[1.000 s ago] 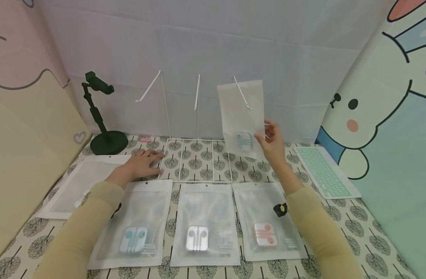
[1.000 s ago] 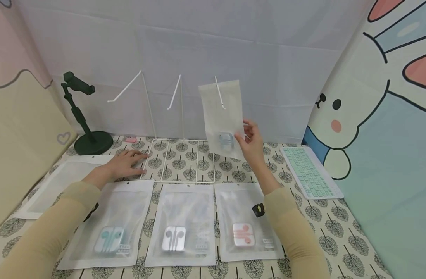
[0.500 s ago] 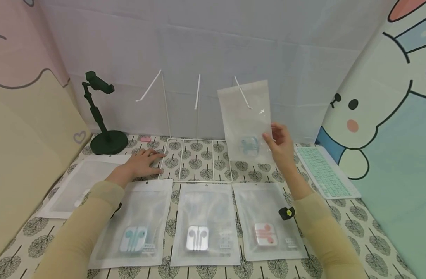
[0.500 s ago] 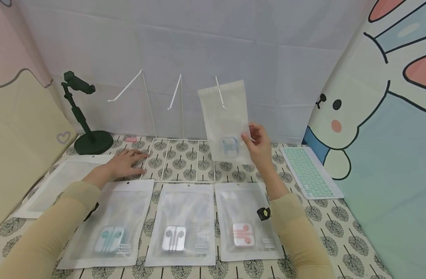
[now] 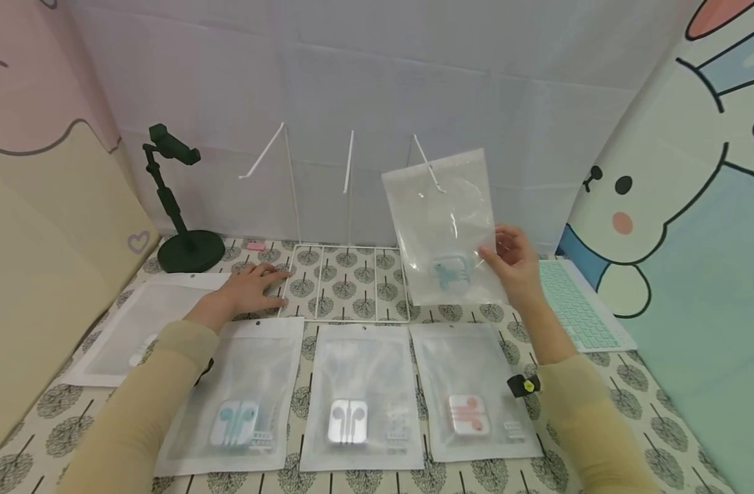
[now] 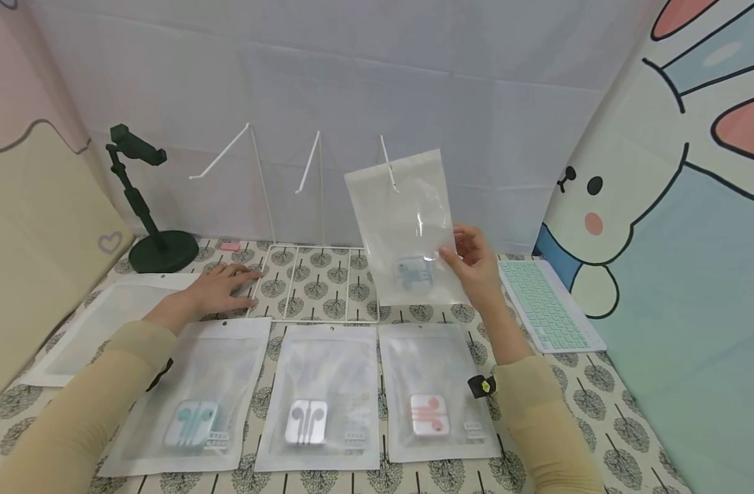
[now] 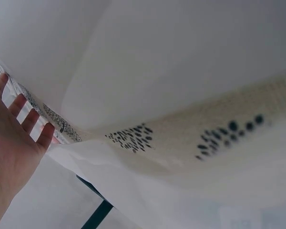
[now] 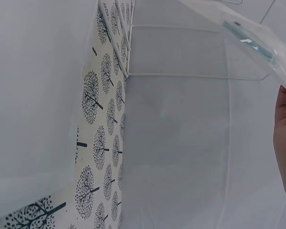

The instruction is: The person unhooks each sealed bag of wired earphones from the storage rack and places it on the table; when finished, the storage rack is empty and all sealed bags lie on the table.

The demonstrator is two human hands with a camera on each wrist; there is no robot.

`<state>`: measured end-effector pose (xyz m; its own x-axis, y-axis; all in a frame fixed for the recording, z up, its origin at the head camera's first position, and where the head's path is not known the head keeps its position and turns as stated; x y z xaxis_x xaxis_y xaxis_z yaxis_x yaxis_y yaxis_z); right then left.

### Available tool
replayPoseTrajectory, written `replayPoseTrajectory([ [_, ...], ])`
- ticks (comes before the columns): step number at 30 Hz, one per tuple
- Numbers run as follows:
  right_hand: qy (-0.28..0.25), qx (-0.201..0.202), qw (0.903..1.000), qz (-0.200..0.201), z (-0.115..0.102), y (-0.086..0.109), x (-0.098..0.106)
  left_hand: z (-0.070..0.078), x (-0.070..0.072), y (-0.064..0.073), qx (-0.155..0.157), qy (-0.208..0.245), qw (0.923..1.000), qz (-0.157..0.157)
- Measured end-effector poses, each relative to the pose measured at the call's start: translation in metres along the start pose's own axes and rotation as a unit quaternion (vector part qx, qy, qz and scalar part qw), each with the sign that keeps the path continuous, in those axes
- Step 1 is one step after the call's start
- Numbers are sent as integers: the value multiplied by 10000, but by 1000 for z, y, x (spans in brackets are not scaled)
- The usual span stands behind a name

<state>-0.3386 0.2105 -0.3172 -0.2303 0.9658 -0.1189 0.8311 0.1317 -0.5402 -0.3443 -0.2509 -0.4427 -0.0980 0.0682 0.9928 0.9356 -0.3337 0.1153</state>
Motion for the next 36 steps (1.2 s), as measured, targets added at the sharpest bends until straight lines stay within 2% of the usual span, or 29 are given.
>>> replayPoseTrajectory([
  [8, -105, -158, 9997, -171, -12, 9, 13, 2, 2, 1, -38, 6, 10000, 29],
  [20, -640, 108, 9946, -810, -36, 23, 21, 1, 1, 1, -24, 80, 10000, -46],
  [25, -1154, 456, 9840, -1280, -47, 27, 23, 0, 0, 0, -21, 26, 10000, -31],
  [30, -1228, 749, 9753, -1674, -57, 25, 22, 1, 1, 1, -21, 50, 10000, -43],
  [36, -1365, 981, 9693, -1795, -67, 22, 16, 2, 2, 2, -12, 35, 10000, -51],
])
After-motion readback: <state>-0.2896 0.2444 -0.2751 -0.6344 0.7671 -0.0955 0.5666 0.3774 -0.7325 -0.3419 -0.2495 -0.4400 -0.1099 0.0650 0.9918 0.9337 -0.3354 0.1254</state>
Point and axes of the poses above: each hand's wrist, its own y-axis away from the middle knuckle, its own x-axis out of the back of the hand, z = x × y, the point moved 6 cm from there along -y, towards the middle knuckle, and after that the axes turned 11 degrees about -y, right-handed, at the moved point
